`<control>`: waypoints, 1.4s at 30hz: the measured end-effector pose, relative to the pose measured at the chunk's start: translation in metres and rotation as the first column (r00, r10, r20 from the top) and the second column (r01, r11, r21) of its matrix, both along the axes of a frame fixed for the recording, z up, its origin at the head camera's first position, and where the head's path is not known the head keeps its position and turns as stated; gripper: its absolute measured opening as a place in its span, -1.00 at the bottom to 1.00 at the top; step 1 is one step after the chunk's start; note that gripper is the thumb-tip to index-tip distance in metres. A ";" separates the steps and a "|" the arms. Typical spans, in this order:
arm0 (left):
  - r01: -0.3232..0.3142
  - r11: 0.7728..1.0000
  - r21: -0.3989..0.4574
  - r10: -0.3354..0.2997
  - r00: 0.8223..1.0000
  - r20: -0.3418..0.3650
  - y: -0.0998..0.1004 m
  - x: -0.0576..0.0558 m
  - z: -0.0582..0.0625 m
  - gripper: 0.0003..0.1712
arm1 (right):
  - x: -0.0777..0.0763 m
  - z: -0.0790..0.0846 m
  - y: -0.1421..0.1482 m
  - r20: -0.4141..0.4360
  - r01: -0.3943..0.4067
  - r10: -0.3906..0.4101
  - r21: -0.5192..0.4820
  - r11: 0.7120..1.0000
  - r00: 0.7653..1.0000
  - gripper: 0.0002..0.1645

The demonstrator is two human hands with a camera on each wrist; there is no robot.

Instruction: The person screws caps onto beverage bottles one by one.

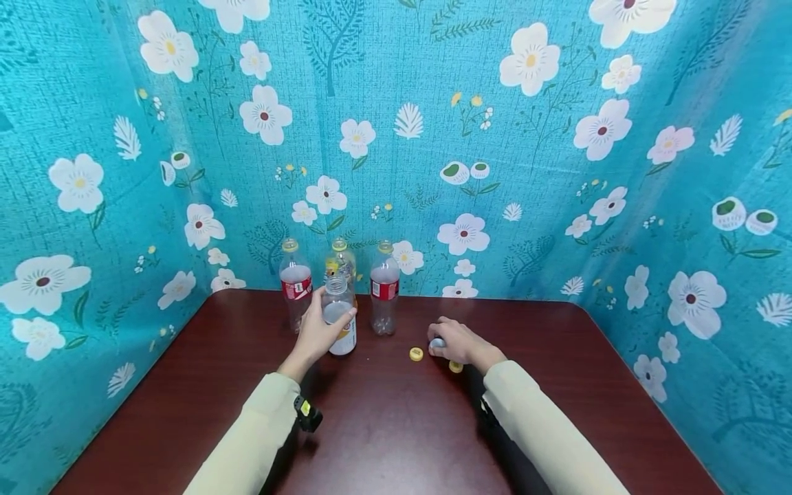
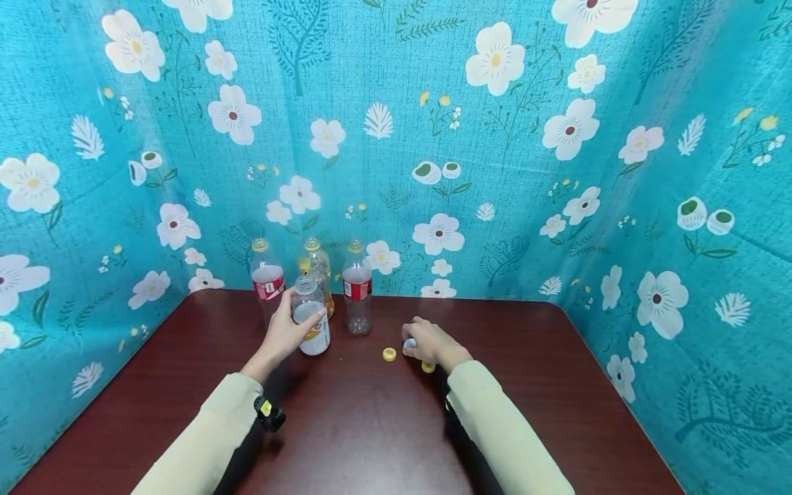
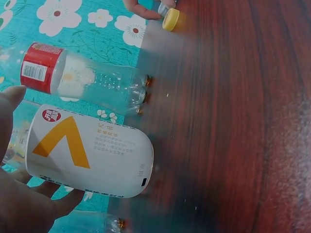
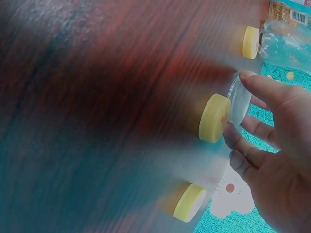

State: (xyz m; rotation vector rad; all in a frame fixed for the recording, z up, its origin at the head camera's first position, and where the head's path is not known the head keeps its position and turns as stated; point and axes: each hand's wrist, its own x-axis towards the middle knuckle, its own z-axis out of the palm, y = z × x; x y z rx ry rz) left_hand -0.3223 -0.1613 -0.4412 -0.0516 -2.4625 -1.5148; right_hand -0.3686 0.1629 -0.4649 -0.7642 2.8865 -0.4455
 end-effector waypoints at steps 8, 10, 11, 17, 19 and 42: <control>0.013 1.000 0.004 -0.013 1.000 0.000 -0.001 0.000 -0.003 -0.04 | 0.002 0.002 0.003 0.002 -0.006 0.006 -0.028 1.000 1.000 -0.78; 0.014 1.000 0.003 -0.014 1.000 -0.005 -0.002 0.000 -0.002 -0.04 | 0.002 0.002 0.004 -0.006 -0.028 0.028 -0.044 0.999 1.000 -0.77; 0.016 1.000 0.004 -0.015 1.000 -0.006 -0.001 0.000 -0.002 -0.04 | 0.002 0.003 0.005 -0.010 -0.040 0.040 -0.052 0.998 0.999 -0.75; 0.031 0.999 0.012 -0.031 1.000 -0.004 -0.002 0.001 0.000 -0.05 | 0.002 0.003 0.007 -0.030 -0.065 0.062 -0.084 0.994 0.998 -0.72; 0.035 0.999 0.012 -0.035 0.999 -0.007 -0.002 0.001 0.001 -0.06 | 0.001 0.003 0.008 -0.036 -0.061 0.058 -0.085 0.995 0.998 -0.68; 0.144 0.990 -0.006 -0.144 0.989 -0.025 0.006 0.015 0.008 -0.04 | 0.016 0.040 0.024 -0.167 -0.166 0.132 -0.207 0.964 0.977 -0.57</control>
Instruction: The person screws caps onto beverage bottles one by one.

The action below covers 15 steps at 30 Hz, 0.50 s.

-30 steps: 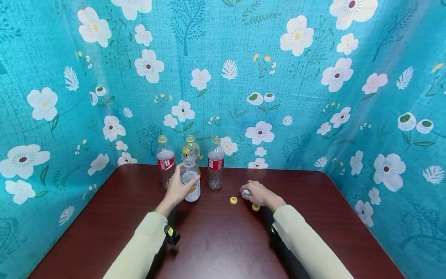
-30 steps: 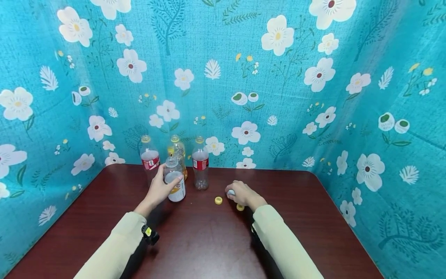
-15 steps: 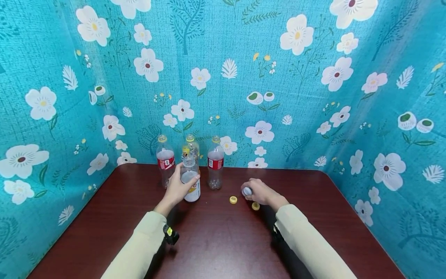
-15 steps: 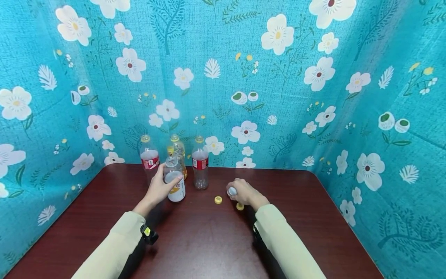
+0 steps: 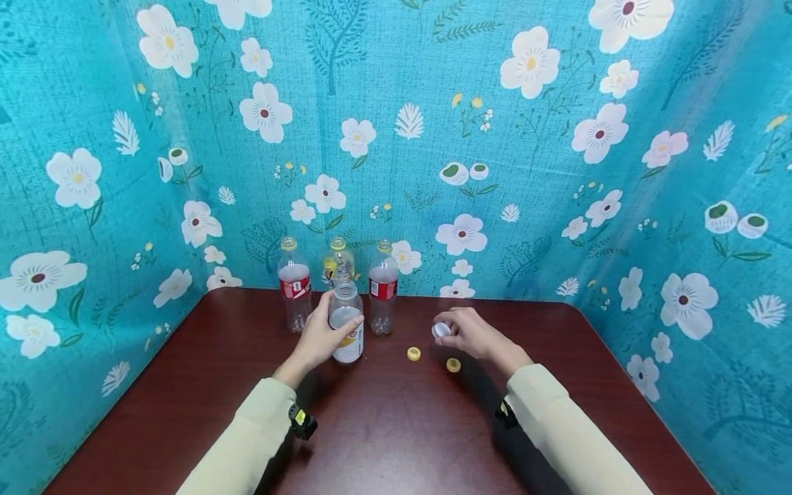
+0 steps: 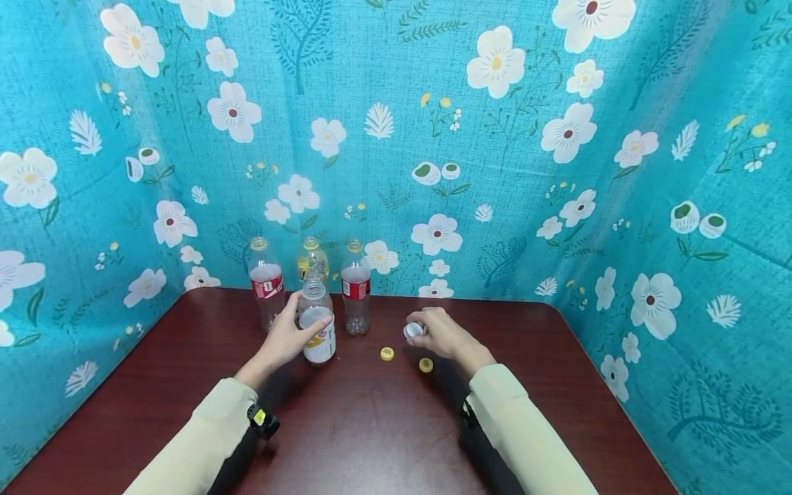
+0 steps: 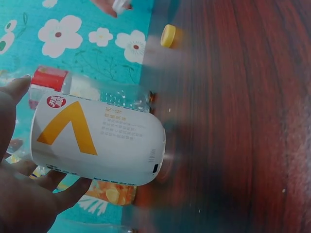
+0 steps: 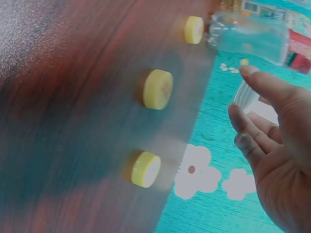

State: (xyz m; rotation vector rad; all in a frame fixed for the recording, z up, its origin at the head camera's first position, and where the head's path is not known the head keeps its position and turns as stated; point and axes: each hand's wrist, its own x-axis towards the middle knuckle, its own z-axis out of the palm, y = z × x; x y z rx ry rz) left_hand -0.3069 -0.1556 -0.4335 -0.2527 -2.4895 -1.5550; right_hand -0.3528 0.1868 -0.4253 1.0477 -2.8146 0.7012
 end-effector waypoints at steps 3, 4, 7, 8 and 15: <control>0.021 1.000 -0.004 -0.021 1.000 -0.011 0.003 0.004 0.003 -0.05 | 0.005 0.009 0.002 -0.007 -0.019 0.019 -0.025 1.000 1.000 -0.59; 0.028 1.000 -0.001 -0.028 1.000 -0.014 0.005 0.005 0.003 -0.07 | 0.007 0.011 0.002 -0.013 -0.025 0.025 -0.031 0.999 1.000 -0.59; 0.049 0.999 0.002 -0.049 0.999 -0.022 0.010 0.007 0.005 -0.10 | 0.014 0.021 0.003 -0.018 -0.029 0.028 -0.053 0.998 0.999 -0.58; 0.054 0.999 0.000 -0.054 0.998 -0.028 0.012 0.008 0.005 -0.10 | 0.017 0.024 0.004 -0.020 -0.027 0.026 -0.058 0.998 0.999 -0.57; 0.093 0.996 -0.004 -0.093 0.995 -0.021 0.026 0.015 0.008 -0.12 | 0.030 0.046 0.003 -0.060 -0.039 0.036 -0.054 0.998 0.998 -0.53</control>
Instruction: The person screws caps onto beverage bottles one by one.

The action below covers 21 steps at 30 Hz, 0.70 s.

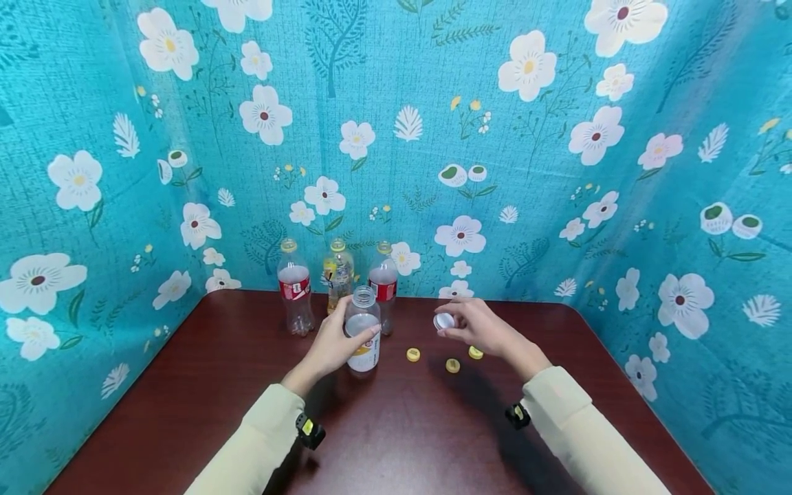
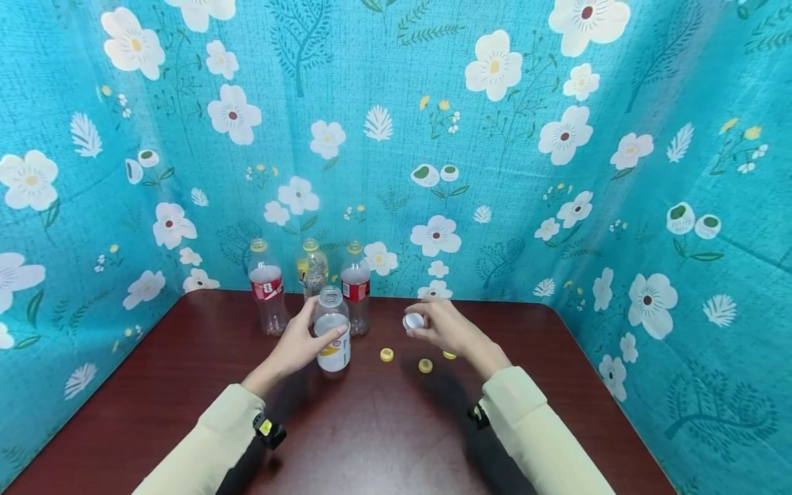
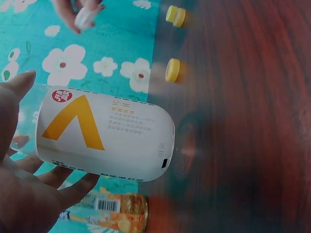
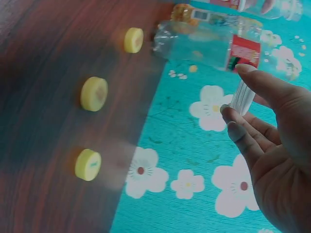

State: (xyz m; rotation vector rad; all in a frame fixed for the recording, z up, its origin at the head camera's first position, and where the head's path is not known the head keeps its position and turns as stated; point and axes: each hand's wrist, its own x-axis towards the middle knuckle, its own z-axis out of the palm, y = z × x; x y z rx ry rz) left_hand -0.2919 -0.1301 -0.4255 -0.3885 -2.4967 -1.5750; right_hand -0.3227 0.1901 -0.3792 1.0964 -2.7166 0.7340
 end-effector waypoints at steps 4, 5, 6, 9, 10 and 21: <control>0.051 0.999 0.013 -0.051 0.999 -0.011 0.008 0.004 -0.001 -0.14 | 0.007 0.010 -0.002 -0.029 0.011 -0.010 0.021 1.000 1.000 -0.52; 0.061 0.998 0.013 -0.061 0.998 -0.013 0.010 0.005 -0.001 -0.14 | 0.008 0.011 -0.002 -0.034 0.011 -0.010 0.024 1.000 0.999 -0.52; 0.070 0.997 0.015 -0.070 0.997 -0.015 0.012 0.006 -0.001 -0.14 | 0.009 0.013 -0.003 -0.040 0.010 -0.009 0.026 1.000 0.999 -0.52; 0.091 0.996 0.005 -0.091 0.995 -0.029 0.019 0.008 -0.002 -0.16 | 0.011 0.017 -0.004 -0.049 0.007 -0.006 0.027 1.000 0.999 -0.51; 0.097 0.995 -0.002 -0.097 0.995 -0.027 0.021 0.008 -0.002 -0.16 | 0.011 0.018 -0.004 -0.050 0.005 -0.004 0.025 1.000 0.999 -0.51; 0.207 0.978 -0.023 -0.207 0.978 -0.006 0.043 0.023 -0.009 -0.17 | 0.020 0.034 -0.006 -0.059 -0.050 0.049 -0.023 0.998 0.997 -0.61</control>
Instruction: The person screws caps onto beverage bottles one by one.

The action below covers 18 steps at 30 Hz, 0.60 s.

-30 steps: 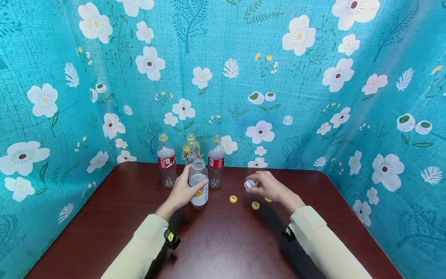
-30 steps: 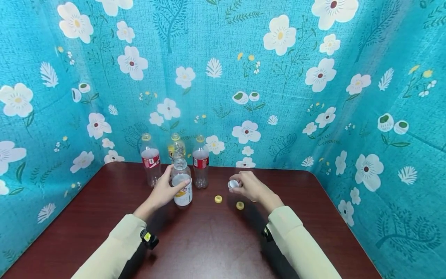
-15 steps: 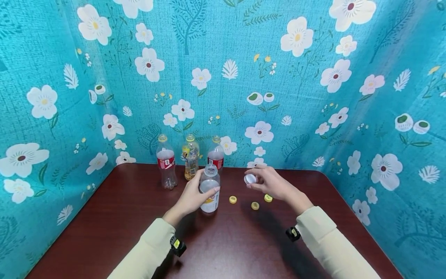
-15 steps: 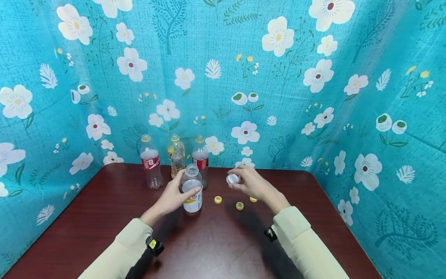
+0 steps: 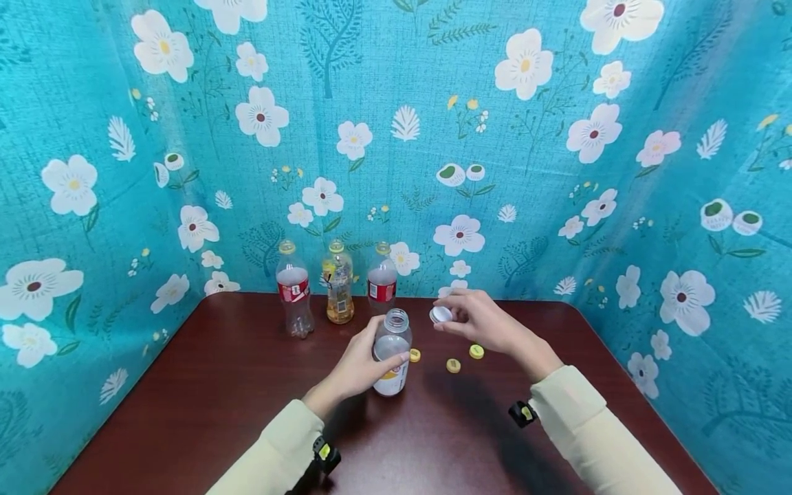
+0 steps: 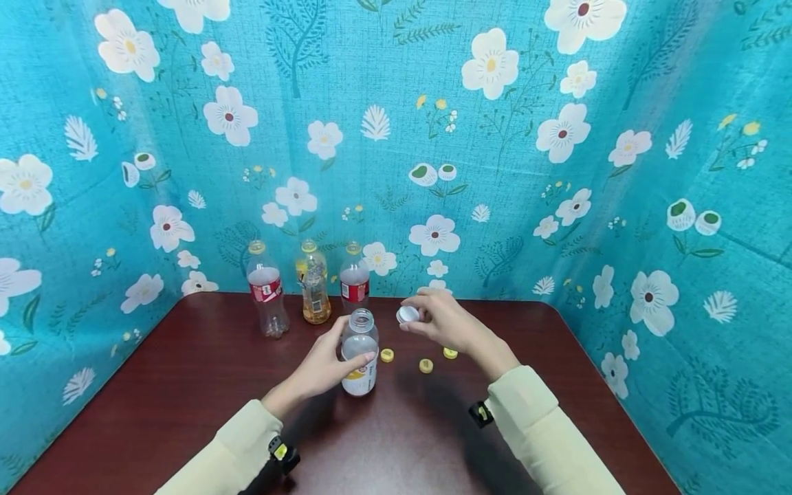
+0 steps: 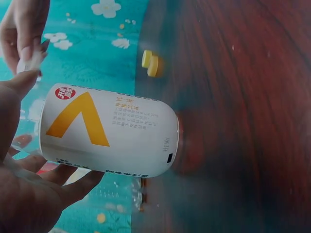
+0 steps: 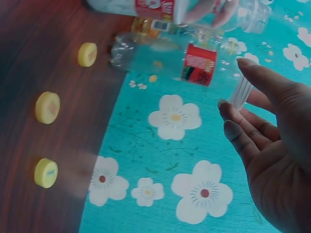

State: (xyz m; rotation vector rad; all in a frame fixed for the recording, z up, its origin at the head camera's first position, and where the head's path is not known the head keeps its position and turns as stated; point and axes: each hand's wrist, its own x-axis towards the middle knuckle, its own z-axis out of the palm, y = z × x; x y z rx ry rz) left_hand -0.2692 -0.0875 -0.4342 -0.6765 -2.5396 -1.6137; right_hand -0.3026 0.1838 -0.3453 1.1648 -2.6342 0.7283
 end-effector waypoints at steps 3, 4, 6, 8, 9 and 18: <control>0.017 1.000 0.006 -0.017 1.000 0.026 0.008 0.005 -0.003 -0.14 | 0.005 0.003 0.000 0.022 -0.022 0.023 -0.042 0.999 0.999 -0.67; 0.022 1.000 0.009 -0.023 0.999 0.030 0.010 0.007 -0.004 -0.13 | 0.007 0.004 -0.001 0.026 -0.022 0.024 -0.054 0.998 0.999 -0.68; 0.029 1.000 0.011 -0.029 0.999 0.026 0.013 0.010 -0.005 -0.13 | 0.009 0.006 -0.003 0.033 -0.026 0.028 -0.075 0.997 0.999 -0.67; 0.037 0.999 0.011 -0.037 0.999 0.018 0.014 0.012 -0.005 -0.14 | 0.012 0.010 -0.007 0.025 -0.032 0.034 -0.085 0.996 0.999 -0.62; 0.043 0.999 0.012 -0.043 0.999 0.008 0.014 0.011 -0.005 -0.15 | 0.013 0.012 -0.010 0.016 -0.033 0.034 -0.087 0.996 0.999 -0.61; 0.081 0.996 0.021 -0.081 0.997 -0.006 0.016 0.005 0.002 -0.21 | 0.013 0.032 -0.030 0.002 -0.108 0.108 -0.060 0.992 0.994 -0.60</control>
